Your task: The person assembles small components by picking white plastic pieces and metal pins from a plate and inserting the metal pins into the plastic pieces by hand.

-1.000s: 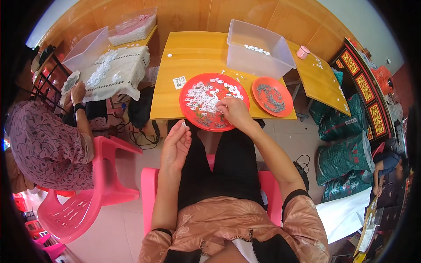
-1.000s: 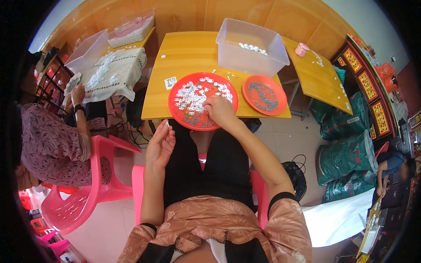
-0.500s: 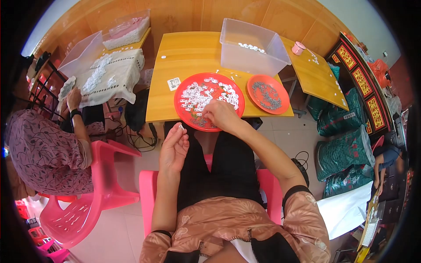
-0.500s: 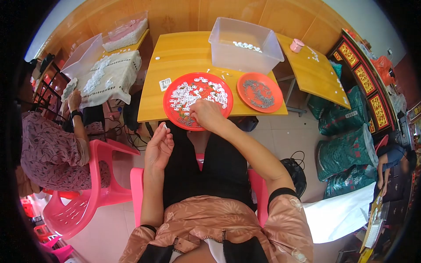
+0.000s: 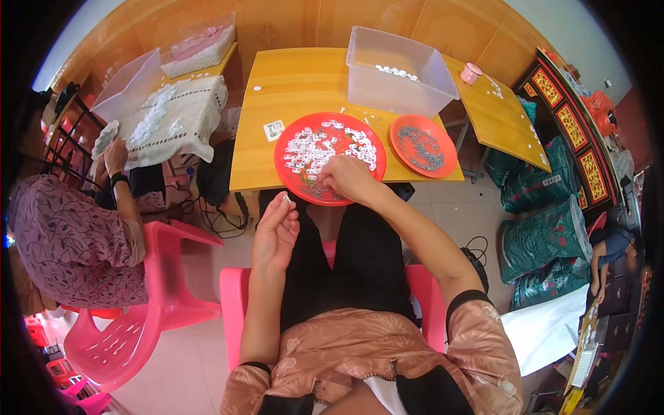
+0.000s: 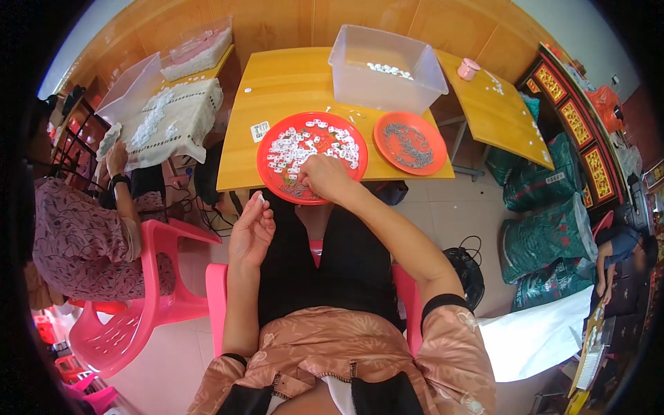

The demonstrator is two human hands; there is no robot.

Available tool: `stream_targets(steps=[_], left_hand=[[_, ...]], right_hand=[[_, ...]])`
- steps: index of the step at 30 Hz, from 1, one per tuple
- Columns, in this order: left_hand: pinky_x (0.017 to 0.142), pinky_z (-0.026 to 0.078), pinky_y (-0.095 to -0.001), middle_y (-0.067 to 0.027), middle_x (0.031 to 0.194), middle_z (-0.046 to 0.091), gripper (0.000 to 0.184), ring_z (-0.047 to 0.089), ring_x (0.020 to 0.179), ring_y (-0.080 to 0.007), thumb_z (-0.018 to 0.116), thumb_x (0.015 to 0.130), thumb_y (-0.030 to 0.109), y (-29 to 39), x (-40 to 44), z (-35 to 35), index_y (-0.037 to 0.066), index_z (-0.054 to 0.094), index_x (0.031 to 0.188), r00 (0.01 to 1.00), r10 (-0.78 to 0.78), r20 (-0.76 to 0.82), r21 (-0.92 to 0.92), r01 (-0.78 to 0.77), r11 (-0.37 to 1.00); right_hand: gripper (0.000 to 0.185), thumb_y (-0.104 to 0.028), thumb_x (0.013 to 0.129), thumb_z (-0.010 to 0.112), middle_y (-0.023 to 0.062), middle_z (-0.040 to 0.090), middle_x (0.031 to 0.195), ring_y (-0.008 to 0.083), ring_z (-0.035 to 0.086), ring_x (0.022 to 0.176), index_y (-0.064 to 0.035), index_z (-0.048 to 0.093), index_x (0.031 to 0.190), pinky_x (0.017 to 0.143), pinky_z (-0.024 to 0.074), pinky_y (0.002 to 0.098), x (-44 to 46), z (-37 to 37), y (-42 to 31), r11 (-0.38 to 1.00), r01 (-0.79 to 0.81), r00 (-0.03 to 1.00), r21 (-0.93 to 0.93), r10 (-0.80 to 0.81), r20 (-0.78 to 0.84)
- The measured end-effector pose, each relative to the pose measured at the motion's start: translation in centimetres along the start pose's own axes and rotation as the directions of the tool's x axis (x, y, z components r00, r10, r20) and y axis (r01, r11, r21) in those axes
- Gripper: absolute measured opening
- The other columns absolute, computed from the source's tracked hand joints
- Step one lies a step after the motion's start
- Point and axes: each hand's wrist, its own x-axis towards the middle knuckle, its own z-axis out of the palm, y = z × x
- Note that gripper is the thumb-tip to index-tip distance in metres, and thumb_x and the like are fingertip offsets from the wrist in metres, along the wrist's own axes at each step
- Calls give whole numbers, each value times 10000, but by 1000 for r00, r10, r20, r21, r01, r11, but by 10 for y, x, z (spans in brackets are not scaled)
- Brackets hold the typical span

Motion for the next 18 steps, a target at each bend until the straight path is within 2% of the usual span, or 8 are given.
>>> stream_targets(steps=[5,7,11,13,14,16,17,18], left_hand=[[620,449,-181,-18,861,609,206,563,712,-75,591,865,94,-3,2,-2,84,535,1063,1000,-8,6,1,8,1000],[615,449,-181,-18,859,611,212,565,712,-75,593,863,93,-3,2,-2,85,534,1067,1000,-11,6,-6,11,1000],[610,449,-182,-20,858,614,206,567,709,-75,593,861,87,-3,1,-2,84,542,1061,1000,-2,11,-4,2,1000],[612,451,-181,-26,852,623,200,571,709,-75,600,855,84,-4,2,-3,74,558,1050,1000,25,18,14,-25,1000],[612,451,-181,-26,852,623,200,571,709,-75,600,855,84,-4,1,-2,74,558,1050,999,29,12,11,-30,1000],[617,453,-180,-31,844,629,208,575,704,-73,607,847,79,-4,-1,2,51,572,1050,995,97,-29,101,-93,990],[617,453,-180,-31,844,629,208,575,704,-73,607,847,79,-5,-3,4,51,572,1050,994,99,-37,100,-94,990],[620,452,-178,-29,840,629,220,573,700,-71,610,843,75,-5,-5,7,39,574,1058,990,133,-34,148,-127,981]], right_hand=[[83,-111,735,624,149,614,796,334,606,768,-45,642,782,671,475,441,0,6,1,996,42,999,-76,-42,1],[108,-99,750,598,174,574,809,354,589,741,-11,588,810,660,469,443,-1,13,3,971,156,985,-183,-168,-49],[110,-91,761,573,181,547,815,369,577,719,0,559,820,642,463,445,-3,13,-2,968,146,986,-202,-160,-55],[105,-99,755,576,175,558,768,352,580,697,-1,551,783,610,466,418,-5,13,-1,978,184,962,-93,-199,-187],[105,-99,755,576,175,558,768,352,580,697,-1,551,783,610,466,418,-8,6,-7,978,191,962,-90,-204,-181],[121,-95,749,615,116,574,709,216,583,641,3,548,771,572,461,314,-16,-12,-22,947,90,987,309,-43,-154],[121,-95,749,615,116,574,709,216,583,641,3,548,771,572,461,314,-20,-19,-32,945,91,988,315,-46,-148],[112,-75,753,632,74,576,696,142,561,645,4,556,777,571,441,258,-27,-25,-42,900,-21,991,435,76,-109]])
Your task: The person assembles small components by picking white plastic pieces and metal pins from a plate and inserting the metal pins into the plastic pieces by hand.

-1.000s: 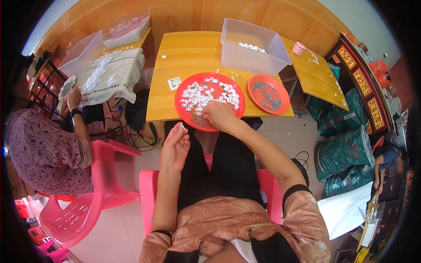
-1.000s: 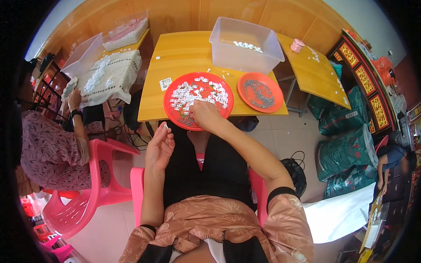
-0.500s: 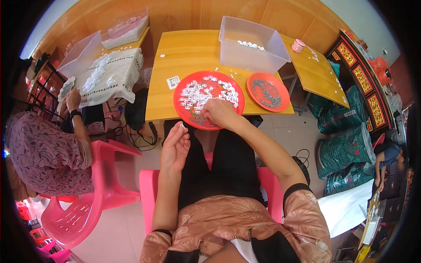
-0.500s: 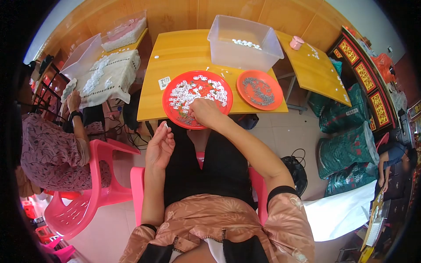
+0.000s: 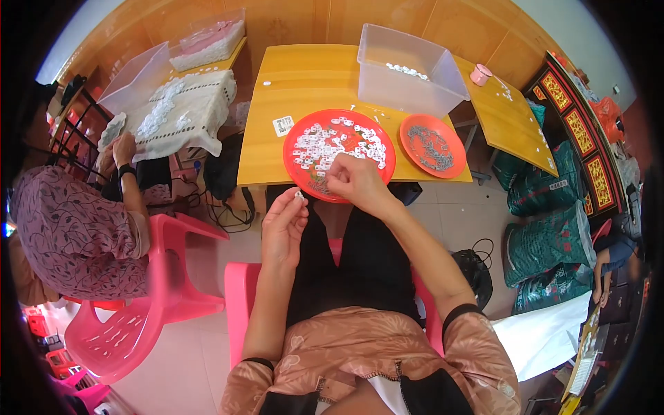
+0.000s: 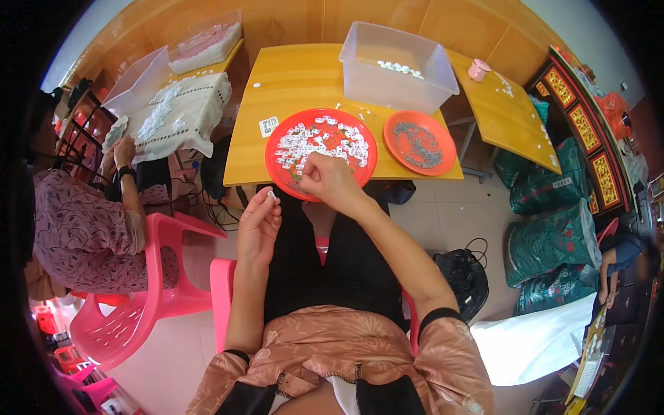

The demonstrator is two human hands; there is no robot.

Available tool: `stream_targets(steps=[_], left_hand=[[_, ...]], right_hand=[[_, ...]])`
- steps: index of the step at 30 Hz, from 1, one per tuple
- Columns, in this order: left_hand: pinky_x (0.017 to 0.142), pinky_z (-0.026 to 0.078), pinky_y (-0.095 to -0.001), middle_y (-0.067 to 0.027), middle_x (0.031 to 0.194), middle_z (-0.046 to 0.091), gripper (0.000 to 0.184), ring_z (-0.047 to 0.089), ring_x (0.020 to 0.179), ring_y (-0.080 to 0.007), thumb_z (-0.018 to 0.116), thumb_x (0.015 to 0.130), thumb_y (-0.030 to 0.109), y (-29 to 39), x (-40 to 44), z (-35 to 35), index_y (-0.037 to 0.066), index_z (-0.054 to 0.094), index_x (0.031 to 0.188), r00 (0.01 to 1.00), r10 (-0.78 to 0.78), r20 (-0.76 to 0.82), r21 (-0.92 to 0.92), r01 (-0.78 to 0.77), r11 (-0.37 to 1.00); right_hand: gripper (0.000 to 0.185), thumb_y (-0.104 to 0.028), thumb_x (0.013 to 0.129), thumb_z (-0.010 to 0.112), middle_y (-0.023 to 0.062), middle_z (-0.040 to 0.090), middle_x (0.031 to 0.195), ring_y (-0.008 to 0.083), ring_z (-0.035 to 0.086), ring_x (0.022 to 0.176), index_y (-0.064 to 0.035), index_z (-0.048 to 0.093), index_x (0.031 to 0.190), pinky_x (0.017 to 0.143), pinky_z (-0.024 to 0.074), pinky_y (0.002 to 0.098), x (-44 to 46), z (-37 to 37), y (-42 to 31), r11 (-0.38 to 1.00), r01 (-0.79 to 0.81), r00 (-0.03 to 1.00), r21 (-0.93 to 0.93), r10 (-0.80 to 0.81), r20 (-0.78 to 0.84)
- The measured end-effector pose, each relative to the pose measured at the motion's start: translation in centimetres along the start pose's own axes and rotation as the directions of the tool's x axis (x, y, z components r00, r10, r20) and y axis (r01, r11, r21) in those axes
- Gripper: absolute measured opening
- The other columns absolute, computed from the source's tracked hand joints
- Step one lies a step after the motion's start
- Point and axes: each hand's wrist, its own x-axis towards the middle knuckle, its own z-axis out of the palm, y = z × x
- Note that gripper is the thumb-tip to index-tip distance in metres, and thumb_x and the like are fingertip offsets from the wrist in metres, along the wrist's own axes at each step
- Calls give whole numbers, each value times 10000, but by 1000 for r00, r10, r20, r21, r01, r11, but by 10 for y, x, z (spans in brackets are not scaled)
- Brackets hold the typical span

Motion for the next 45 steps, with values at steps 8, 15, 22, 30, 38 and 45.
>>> stream_targets(steps=[8,15,22,30,38,45], left_hand=[[622,425,-169,-15,815,621,218,560,693,-58,613,829,50,2,-13,15,11,595,1043,976,209,52,232,-216,949],[622,417,-172,-13,813,623,202,560,701,-59,617,831,52,1,-19,21,10,615,1029,964,244,102,279,-264,924],[625,423,-174,-17,814,624,206,567,702,-65,613,832,46,2,-19,20,0,613,1032,965,250,82,280,-263,923],[632,426,-173,-20,822,623,206,569,704,-63,611,833,42,-1,-18,19,-4,613,1034,947,304,108,333,-322,886],[642,442,-160,-13,845,622,197,556,703,-42,614,832,19,0,-21,23,-10,622,1027,910,392,138,415,-412,811],[675,470,-179,-19,865,602,182,558,735,-47,602,828,-14,-1,-21,24,-22,626,1008,887,432,166,466,-456,758]], right_hand=[[117,27,799,623,0,599,794,26,540,717,5,619,914,615,423,165,-33,13,-24,853,21,1000,521,-12,-20],[233,13,810,623,26,616,876,50,575,780,-2,592,1040,697,471,180,-39,13,-35,848,71,996,525,-30,-86],[279,24,829,589,23,590,904,44,558,800,-8,539,1101,709,467,184,-40,17,-33,828,91,995,553,-47,-93],[290,32,821,589,13,576,879,34,531,761,-20,536,1101,678,452,185,-41,14,-36,849,88,995,521,-51,-85],[290,35,804,599,18,574,843,38,517,699,-17,543,1084,637,443,185,-43,12,-45,912,159,981,378,-101,-168],[280,39,802,597,14,579,807,35,512,676,-15,537,1071,606,433,182,-43,12,-45,920,158,979,359,-99,-178]])
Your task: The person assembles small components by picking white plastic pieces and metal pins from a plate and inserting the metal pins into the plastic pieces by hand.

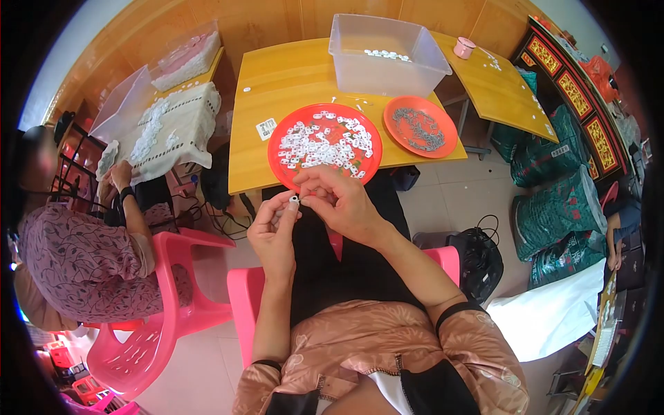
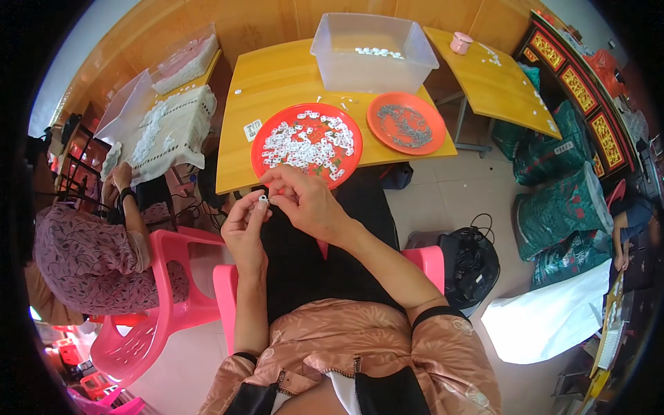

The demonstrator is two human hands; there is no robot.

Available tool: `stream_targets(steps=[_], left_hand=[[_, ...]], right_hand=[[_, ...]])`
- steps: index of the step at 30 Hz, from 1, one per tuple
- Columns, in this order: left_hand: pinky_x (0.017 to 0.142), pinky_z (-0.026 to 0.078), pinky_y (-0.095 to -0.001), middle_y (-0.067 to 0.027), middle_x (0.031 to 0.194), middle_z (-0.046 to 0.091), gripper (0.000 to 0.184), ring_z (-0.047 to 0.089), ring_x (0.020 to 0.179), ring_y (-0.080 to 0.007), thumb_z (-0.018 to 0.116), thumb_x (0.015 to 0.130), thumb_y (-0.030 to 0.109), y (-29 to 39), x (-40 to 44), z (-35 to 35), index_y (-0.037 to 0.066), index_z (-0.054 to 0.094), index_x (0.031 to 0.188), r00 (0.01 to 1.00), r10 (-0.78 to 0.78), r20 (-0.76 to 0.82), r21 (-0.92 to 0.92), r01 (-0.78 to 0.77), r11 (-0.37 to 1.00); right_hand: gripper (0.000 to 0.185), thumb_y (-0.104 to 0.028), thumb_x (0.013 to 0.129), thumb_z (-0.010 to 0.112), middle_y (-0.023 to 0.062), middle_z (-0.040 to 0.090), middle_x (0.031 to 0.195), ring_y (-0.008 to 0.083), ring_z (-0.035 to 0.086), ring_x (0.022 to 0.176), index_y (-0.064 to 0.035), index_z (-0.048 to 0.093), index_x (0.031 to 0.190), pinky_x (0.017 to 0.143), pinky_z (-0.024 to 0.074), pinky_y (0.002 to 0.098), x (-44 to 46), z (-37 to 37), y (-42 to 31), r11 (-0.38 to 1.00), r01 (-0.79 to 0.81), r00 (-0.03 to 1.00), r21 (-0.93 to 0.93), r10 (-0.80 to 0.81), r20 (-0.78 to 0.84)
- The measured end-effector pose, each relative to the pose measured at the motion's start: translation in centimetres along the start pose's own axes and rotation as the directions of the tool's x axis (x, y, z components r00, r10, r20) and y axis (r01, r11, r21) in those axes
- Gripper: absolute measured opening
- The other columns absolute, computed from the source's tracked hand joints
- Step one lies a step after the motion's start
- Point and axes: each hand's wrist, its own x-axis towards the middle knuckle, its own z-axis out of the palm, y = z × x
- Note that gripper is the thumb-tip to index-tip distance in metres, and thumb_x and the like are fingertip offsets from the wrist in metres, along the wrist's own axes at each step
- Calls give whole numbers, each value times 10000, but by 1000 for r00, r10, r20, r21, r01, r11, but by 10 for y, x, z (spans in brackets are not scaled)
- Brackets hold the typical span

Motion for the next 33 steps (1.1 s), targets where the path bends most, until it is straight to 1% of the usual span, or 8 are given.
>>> stream_targets(steps=[2,4,8,10,19,25,29,33], left_hand=[[679,474,-182,-22,874,593,179,558,743,-50,599,828,-20,0,0,0,-26,625,1005,999,33,10,19,-34,999],[677,479,-181,-25,889,578,169,559,759,-54,594,830,-23,0,-1,0,-30,624,997,997,75,26,66,-77,995],[678,483,-182,-26,869,592,166,564,749,-56,593,834,-18,-4,-1,-1,-25,620,997,992,118,52,100,-123,987],[671,484,-183,-29,842,608,168,573,726,-61,593,836,-14,-2,-3,3,-22,613,1003,999,45,-3,-51,-46,998],[650,494,-190,-35,822,620,155,580,696,-64,605,834,-4,-2,-4,3,-21,610,988,997,77,11,-45,-77,996],[628,494,-191,-37,820,624,144,579,686,-62,611,835,3,-7,-4,2,-19,610,978,995,95,28,8,-95,995],[621,481,-188,-37,815,625,144,577,678,-62,611,838,10,-8,-4,4,-18,605,979,998,67,8,-44,-66,997],[626,460,-184,-40,811,629,150,579,677,-69,613,837,18,-7,-2,4,-14,595,983,1000,13,-17,-127,-15,992]], right_hand=[[272,38,805,595,17,581,815,33,517,688,-14,533,1065,609,434,180,0,0,1,1000,-5,1000,5,5,8],[239,27,791,588,45,595,741,63,527,601,-4,519,1017,555,424,220,0,4,6,993,27,998,116,-19,-63],[229,29,799,583,37,596,748,50,522,612,-6,490,1006,571,418,206,-1,5,11,983,17,998,184,-5,-67],[229,27,836,584,33,589,846,41,550,755,-20,455,1019,675,444,184,-2,3,11,963,-57,998,264,58,5],[230,60,827,580,61,590,842,61,563,785,-42,400,927,687,459,201,-4,9,17,887,-28,998,461,52,-39],[234,68,822,579,57,588,828,61,565,777,-47,385,885,671,460,197,-5,9,17,892,-38,996,450,68,-50],[208,56,823,586,51,594,829,56,565,765,-38,413,888,658,455,187,-4,10,22,899,-50,995,435,80,-51],[202,0,845,588,32,602,837,36,545,724,-2,503,1028,620,436,176,-3,10,16,890,-105,990,443,136,-39]])
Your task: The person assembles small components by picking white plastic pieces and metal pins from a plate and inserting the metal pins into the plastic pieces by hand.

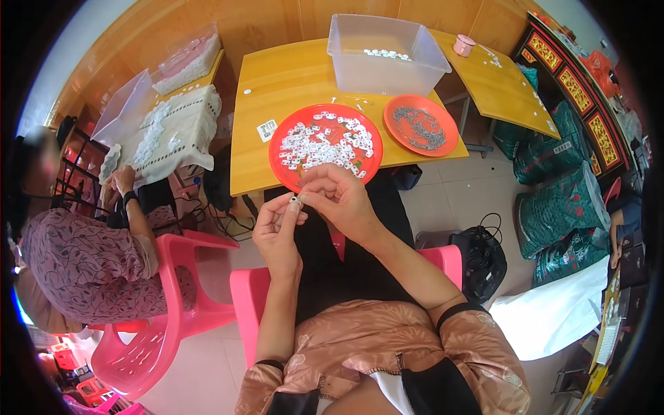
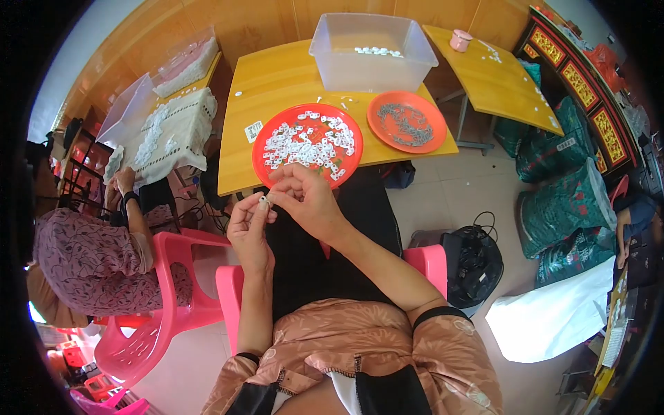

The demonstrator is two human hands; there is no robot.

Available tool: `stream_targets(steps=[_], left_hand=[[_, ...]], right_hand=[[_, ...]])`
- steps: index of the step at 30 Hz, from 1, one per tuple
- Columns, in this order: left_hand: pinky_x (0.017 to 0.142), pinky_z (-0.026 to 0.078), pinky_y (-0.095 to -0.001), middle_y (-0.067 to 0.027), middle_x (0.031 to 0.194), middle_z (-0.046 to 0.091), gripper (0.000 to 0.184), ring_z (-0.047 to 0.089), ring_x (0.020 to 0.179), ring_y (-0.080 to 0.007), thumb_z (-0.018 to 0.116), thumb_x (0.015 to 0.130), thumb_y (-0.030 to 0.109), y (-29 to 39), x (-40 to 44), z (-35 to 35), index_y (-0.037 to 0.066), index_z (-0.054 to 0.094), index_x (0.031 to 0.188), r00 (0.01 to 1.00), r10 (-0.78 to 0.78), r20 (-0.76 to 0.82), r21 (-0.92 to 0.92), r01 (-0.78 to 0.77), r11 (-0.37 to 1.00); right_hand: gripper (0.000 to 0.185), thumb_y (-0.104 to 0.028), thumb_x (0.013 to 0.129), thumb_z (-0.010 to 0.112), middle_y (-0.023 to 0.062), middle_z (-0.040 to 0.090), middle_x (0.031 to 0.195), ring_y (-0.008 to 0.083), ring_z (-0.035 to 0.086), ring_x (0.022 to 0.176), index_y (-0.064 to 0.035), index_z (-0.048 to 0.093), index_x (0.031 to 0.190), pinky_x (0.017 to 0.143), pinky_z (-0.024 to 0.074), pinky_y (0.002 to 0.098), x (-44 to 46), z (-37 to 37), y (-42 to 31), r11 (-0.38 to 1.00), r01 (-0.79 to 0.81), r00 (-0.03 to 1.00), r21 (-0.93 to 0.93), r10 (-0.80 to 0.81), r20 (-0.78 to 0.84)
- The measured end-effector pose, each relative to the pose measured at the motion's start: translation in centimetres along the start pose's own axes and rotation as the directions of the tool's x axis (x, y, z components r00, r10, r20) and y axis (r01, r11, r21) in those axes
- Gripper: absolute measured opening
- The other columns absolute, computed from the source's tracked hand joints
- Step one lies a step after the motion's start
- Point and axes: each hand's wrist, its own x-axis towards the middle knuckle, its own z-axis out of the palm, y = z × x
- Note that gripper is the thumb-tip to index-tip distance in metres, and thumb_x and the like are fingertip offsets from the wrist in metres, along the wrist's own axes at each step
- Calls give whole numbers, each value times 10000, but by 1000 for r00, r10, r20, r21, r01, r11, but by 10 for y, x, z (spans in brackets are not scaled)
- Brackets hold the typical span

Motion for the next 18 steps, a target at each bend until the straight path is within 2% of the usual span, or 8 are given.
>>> stream_targets(steps=[2,5,7,8,10,11,13,18], left_hand=[[631,455,-183,-42,809,630,155,581,680,-72,613,836,18,1,1,0,-12,592,986,1000,-20,-17,-10,20,1000],[633,455,-182,-43,809,631,157,581,681,-73,614,834,16,2,2,0,-11,593,987,999,-33,-27,-16,33,999],[634,454,-183,-43,808,631,157,581,682,-73,611,834,12,2,1,0,-12,592,988,999,-33,-15,-14,33,999],[634,454,-183,-43,808,631,157,581,682,-73,611,834,12,2,1,1,-12,592,988,999,-32,-17,-15,31,999],[633,453,-184,-44,809,631,157,581,683,-73,609,833,6,1,0,1,-12,592,988,1000,-26,-8,-2,26,1000],[633,453,-184,-44,809,631,157,581,683,-73,609,833,6,1,0,1,-12,592,988,1000,-21,-7,-4,21,1000],[630,448,-185,-54,813,624,169,575,683,-85,600,834,5,1,-1,2,-18,586,1001,999,-41,-15,4,41,999],[614,450,-183,-50,801,627,152,573,668,-77,605,831,-2,-3,-2,0,-19,596,983,999,-6,-31,0,6,1000]], right_hand=[[236,-21,854,587,25,604,836,30,536,711,9,525,1079,606,431,175,0,1,-3,998,-51,999,49,51,-1],[241,-55,870,577,4,597,812,20,514,681,29,549,1093,583,410,169,1,-1,2,998,-55,998,-12,55,-12],[159,-81,874,579,-5,583,779,21,500,659,28,603,986,562,391,171,1,-4,4,976,-47,999,-213,51,11],[159,-81,874,579,-5,583,779,21,500,659,28,603,986,562,391,171,0,-4,1,976,-46,999,-213,50,13],[125,-93,861,595,3,568,756,30,488,635,20,629,904,544,378,181,-3,-2,-9,907,43,999,-418,-45,6],[125,-93,861,595,3,568,756,30,488,635,20,629,904,544,378,181,-3,-1,-11,906,49,999,-420,-50,8],[118,-95,815,613,85,574,710,110,505,552,16,630,852,505,390,243,-4,0,-13,873,89,993,-479,-113,-20],[108,-89,807,621,70,575,695,95,493,540,16,638,823,493,382,240,-5,4,-5,893,118,986,-434,-157,-55]])
